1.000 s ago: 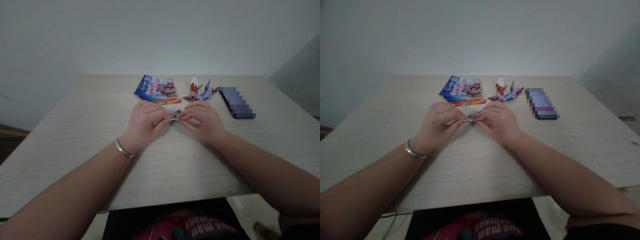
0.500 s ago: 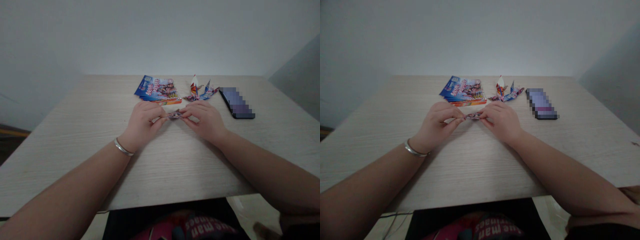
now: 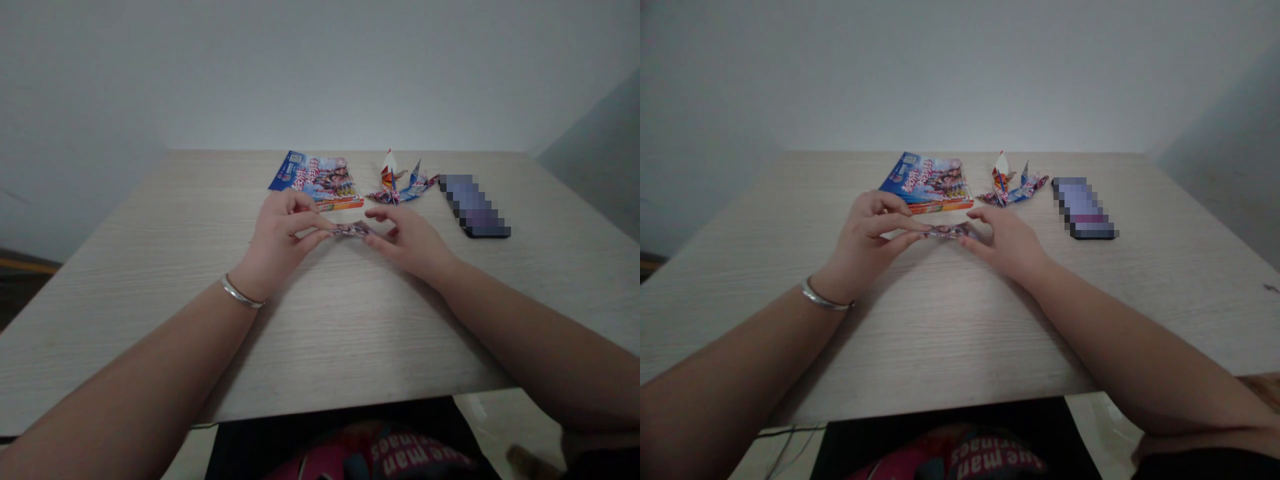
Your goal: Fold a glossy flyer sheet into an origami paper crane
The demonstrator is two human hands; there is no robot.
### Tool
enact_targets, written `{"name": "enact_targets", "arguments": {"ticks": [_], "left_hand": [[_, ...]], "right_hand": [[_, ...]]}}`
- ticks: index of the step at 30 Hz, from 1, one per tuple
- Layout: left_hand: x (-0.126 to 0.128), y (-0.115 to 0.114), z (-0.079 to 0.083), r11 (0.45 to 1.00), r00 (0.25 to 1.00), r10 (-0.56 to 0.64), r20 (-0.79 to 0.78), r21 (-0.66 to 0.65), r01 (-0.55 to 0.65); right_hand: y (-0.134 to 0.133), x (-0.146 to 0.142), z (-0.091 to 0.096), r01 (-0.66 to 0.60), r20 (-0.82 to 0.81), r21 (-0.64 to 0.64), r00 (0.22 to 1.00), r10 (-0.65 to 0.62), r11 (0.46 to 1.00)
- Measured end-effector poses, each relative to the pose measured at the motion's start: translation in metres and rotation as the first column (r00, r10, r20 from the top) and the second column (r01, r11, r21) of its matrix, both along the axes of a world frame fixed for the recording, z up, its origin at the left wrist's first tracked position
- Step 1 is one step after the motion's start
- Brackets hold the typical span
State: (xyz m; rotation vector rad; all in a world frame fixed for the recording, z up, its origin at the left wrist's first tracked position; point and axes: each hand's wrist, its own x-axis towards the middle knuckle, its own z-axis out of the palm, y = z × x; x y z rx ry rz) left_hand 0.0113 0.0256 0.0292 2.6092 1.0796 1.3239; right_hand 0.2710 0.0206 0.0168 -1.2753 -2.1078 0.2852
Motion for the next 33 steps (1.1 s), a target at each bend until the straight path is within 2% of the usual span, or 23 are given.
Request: {"name": "enact_targets", "arguments": {"ticks": [2, 4, 7, 10, 12, 15, 18, 21, 24, 28, 31, 33], "left_hand": [[-0.001, 0.0, -0.001, 0.999, 0.998, 0.051, 0.032, 0.012, -0.051], [-0.002, -0.001, -0.001, 0.997, 0.996, 0.065, 0.06, 0.023, -0.067], [-0.002, -0.003, 0.0, 0.996, 0.995, 0.071, 0.075, 0.042, -0.074], [-0.001, -0.003, 0.001, 0.997, 0.998, 0.052, 0.042, 0.049, -0.054], [-0.001, -0.001, 0.0, 0.999, 0.999, 0.034, 0.014, 0.016, -0.035], [0.0, 0.003, -0.008, 0.992, 0.996, 0.021, 0.086, -0.127, -0.01], [0.002, 0.009, -0.02, 0.93, 0.944, 0.024, 0.328, -0.353, 0.099], [0.004, 0.012, -0.026, 0.875, 0.882, 0.07, 0.465, -0.454, 0.169], [0.005, 0.01, -0.022, 0.839, 0.9, 0.097, 0.424, -0.521, 0.156], [0.006, 0.003, -0.012, 0.861, 0.948, 0.124, 0.293, -0.507, 0.044], [0.007, 0.0, -0.009, 0.864, 0.96, 0.08, 0.268, -0.499, 0.068], [0.007, 0.0, -0.009, 0.867, 0.969, 0.044, 0.245, -0.491, 0.084]], "right_hand": [[0.003, 0.002, 0.0, 0.044, -0.049, -0.126, 0.998, -0.05, 0.991], [0.005, 0.003, 0.0, 0.051, -0.096, -0.2, 0.993, -0.071, 0.979], [0.008, 0.001, -0.001, -0.008, -0.223, -0.278, 0.973, -0.057, 0.961], [0.009, -0.003, -0.002, -0.084, -0.396, -0.372, 0.915, -0.076, 0.925], [0.01, -0.004, -0.003, -0.097, -0.473, -0.465, 0.868, -0.153, 0.88], [0.01, -0.004, -0.004, -0.098, -0.575, -0.532, 0.771, -0.274, 0.841], [0.01, -0.004, -0.004, -0.101, -0.627, -0.521, 0.719, -0.3, 0.848], [0.01, -0.004, -0.004, -0.111, -0.617, -0.519, 0.735, -0.282, 0.847], [0.01, -0.005, -0.007, -0.125, -0.612, -0.502, 0.751, -0.249, 0.856], [0.012, -0.004, -0.013, -0.126, -0.608, -0.388, 0.779, -0.151, 0.913], [0.014, 0.0, -0.016, -0.015, -0.546, -0.236, 0.829, -0.12, 0.972], [0.014, 0.002, -0.014, 0.081, -0.476, -0.113, 0.87, -0.126, 0.99]]}}
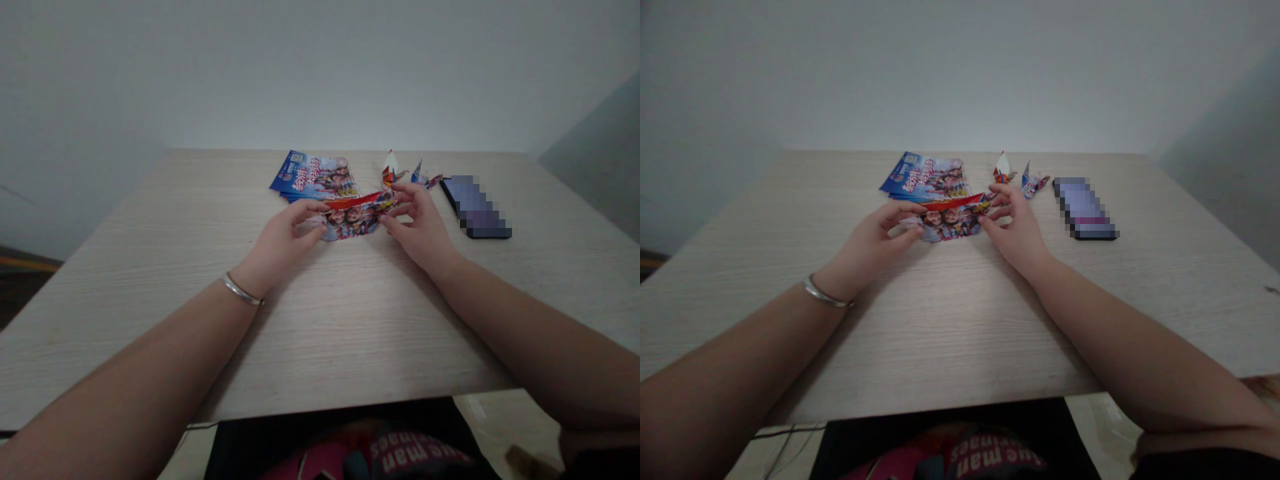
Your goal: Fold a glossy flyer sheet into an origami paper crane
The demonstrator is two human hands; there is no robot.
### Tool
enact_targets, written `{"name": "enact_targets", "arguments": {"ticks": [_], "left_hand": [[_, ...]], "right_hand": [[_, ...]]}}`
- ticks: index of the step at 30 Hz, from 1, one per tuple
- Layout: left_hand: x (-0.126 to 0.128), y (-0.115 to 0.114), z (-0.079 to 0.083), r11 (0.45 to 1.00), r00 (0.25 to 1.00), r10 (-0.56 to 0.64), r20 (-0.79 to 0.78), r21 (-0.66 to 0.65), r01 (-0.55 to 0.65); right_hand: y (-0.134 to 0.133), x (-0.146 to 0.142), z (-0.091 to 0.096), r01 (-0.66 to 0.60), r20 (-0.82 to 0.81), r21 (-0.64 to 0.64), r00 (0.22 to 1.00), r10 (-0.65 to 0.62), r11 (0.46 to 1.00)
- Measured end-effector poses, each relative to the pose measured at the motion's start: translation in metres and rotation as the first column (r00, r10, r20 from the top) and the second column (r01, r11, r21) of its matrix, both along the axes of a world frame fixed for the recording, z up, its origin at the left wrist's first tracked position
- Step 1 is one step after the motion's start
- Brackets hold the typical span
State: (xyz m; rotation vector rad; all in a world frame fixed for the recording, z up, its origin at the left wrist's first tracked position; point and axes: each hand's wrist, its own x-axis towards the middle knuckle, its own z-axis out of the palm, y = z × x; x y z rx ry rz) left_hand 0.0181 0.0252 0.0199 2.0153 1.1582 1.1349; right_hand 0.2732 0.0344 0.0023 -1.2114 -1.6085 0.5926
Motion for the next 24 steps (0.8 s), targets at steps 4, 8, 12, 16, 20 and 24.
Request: {"name": "enact_targets", "arguments": {"ticks": [4, 8, 12, 16, 20, 24], "left_hand": [[0.0, -0.002, 0.001, 0.999, 0.993, -0.012, -0.115, 0.043, 0.017], [0.0, -0.003, 0.004, 0.992, 0.984, -0.127, -0.127, 0.009, 0.129], [0.0, -0.004, 0.005, 0.971, 0.968, -0.239, -0.071, -0.035, 0.237], [0.001, -0.005, 0.006, 0.972, 0.971, -0.235, -0.052, -0.014, 0.234], [0.002, -0.005, 0.006, 0.977, 0.977, -0.208, -0.053, 0.023, 0.21], [0.001, -0.001, -0.001, 0.99, 0.989, -0.135, -0.065, 0.043, 0.138]], "right_hand": [[-0.005, 0.001, 0.009, -0.044, 0.26, 0.229, 0.966, -0.017, 0.972], [-0.01, -0.001, 0.017, -0.166, 0.505, 0.379, 0.861, -0.053, 0.91], [-0.011, -0.001, 0.015, -0.241, 0.585, 0.445, 0.807, -0.077, 0.862], [-0.012, 0.0, 0.014, -0.302, 0.643, 0.443, 0.763, -0.065, 0.844], [-0.015, -0.001, 0.019, -0.298, 0.669, 0.392, 0.742, -0.047, 0.87], [-0.019, -0.003, 0.024, -0.332, 0.7, 0.411, 0.712, -0.06, 0.849]]}}
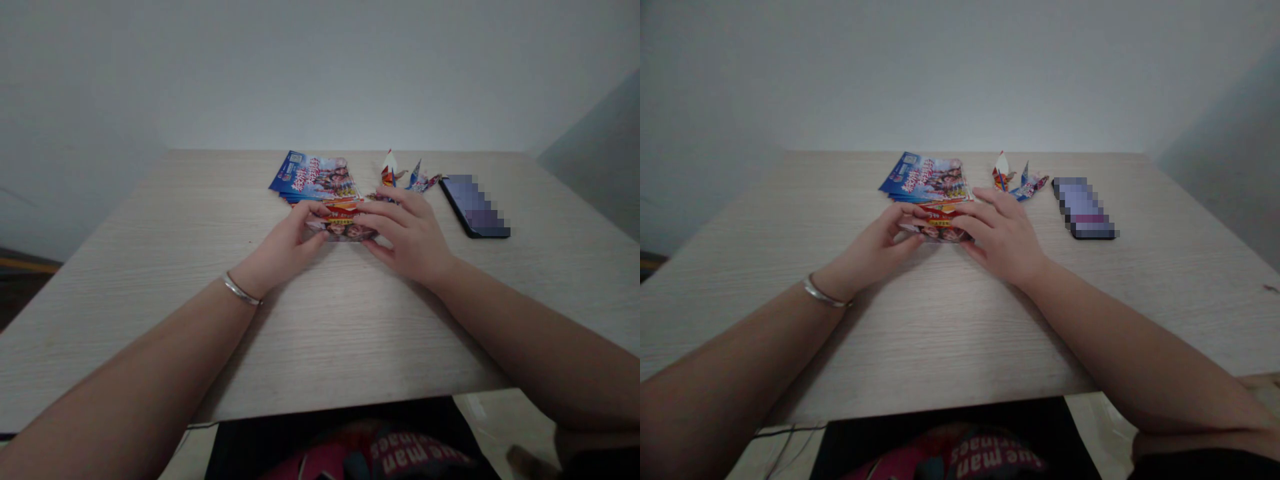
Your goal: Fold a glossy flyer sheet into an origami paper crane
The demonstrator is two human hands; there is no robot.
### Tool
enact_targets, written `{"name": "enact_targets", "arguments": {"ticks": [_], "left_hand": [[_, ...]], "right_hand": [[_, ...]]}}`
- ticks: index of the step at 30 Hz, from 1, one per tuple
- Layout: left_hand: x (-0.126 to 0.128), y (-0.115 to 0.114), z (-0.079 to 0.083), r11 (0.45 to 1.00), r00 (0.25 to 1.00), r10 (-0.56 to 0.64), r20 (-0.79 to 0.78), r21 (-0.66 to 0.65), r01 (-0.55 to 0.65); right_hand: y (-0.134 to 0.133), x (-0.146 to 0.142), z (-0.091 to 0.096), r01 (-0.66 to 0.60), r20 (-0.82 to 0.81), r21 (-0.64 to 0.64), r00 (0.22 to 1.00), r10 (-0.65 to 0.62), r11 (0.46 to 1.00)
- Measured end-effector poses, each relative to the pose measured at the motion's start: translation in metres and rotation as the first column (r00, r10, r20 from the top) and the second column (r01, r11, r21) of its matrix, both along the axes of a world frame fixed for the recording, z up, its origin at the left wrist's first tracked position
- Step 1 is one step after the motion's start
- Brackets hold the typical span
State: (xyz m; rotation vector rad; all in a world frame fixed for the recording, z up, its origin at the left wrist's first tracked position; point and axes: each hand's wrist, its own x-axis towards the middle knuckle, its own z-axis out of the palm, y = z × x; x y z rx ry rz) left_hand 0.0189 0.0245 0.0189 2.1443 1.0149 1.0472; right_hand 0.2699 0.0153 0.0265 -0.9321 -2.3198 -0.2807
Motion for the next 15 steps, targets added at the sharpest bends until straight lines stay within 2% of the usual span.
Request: {"name": "enact_targets", "arguments": {"ticks": [3, 9, 15], "left_hand": [[-0.0008, 0.0015, -0.0043, 0.999, 0.999, 0.03, -0.018, -0.025, -0.03], [0.0007, -0.0023, 0.0001, 0.998, 0.999, -0.024, -0.023, -0.058, 0.022], [0.0006, -0.0042, 0.0048, 0.997, 0.996, -0.049, -0.069, 0.057, 0.053]], "right_hand": [[-0.0034, -0.0023, 0.0031, -0.017, 0.024, 0.024, 1.0, 0.017, 1.0], [-0.0032, -0.005, 0.0039, -0.017, 0.017, -0.069, 1.0, 0.018, 0.997], [0.0036, -0.0018, -0.0019, -0.061, 0.026, -0.053, 0.998, 0.062, 0.997]]}}
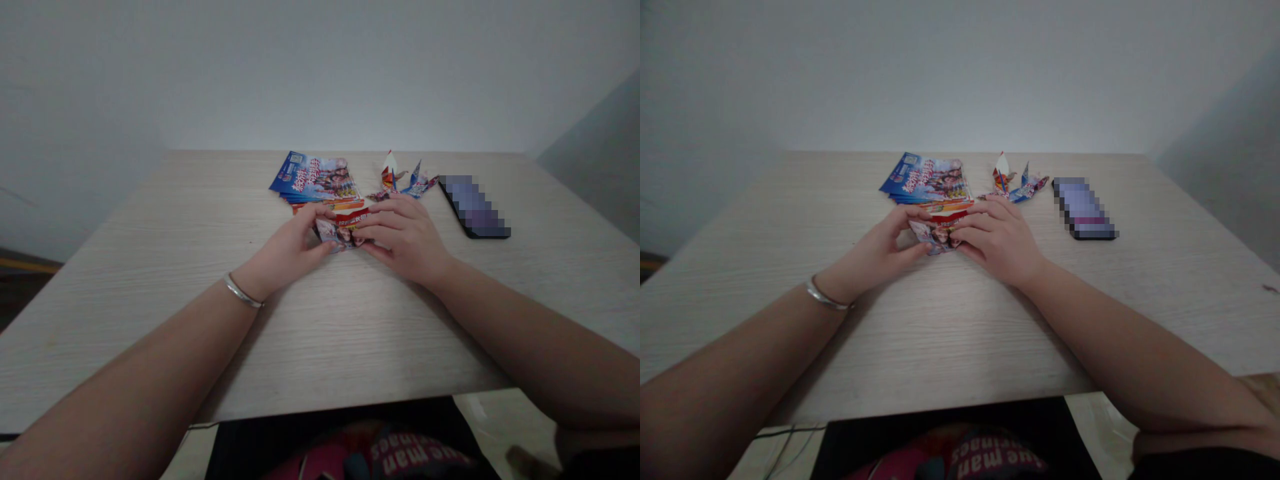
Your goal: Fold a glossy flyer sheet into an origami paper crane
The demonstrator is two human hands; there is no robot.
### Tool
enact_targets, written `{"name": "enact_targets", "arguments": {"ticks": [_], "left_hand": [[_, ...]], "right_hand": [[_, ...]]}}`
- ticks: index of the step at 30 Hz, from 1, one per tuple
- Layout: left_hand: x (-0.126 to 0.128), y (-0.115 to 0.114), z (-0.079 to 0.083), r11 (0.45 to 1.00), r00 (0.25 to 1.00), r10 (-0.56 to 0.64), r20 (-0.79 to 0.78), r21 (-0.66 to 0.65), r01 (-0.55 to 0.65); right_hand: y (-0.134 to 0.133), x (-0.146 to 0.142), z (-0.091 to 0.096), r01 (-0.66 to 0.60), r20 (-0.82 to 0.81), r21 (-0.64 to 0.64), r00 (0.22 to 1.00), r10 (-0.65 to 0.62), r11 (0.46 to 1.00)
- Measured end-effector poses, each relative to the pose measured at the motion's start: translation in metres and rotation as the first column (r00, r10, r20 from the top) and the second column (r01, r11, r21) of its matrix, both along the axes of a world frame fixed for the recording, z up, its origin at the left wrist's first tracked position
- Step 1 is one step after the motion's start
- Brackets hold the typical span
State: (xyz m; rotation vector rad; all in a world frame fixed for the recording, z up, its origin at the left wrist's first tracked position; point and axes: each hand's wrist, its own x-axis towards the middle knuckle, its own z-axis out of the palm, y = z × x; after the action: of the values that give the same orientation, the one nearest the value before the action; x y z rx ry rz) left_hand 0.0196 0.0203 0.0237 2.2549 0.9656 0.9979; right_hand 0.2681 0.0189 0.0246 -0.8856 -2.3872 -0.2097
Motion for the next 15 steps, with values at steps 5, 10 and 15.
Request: {"name": "enact_targets", "arguments": {"ticks": [5, 10, 15], "left_hand": [[-0.003, 0.003, -0.002, 1.0, 0.98, 0.011, 0.2, -0.006, -0.01], [-0.007, 0.004, 0.0, 0.955, 0.92, -0.114, 0.375, -0.213, 0.205], [-0.005, 0.0, 0.002, 0.917, 0.911, -0.156, 0.381, -0.286, 0.277]], "right_hand": [[0.0, 0.001, 0.002, -0.027, 0.006, -0.058, 1.0, 0.027, 0.998], [0.002, 0.008, 0.003, -0.069, 0.0, -0.051, 0.998, 0.069, 0.996], [0.006, 0.012, -0.003, -0.021, -0.043, 0.024, 0.999, 0.022, 1.0]]}}
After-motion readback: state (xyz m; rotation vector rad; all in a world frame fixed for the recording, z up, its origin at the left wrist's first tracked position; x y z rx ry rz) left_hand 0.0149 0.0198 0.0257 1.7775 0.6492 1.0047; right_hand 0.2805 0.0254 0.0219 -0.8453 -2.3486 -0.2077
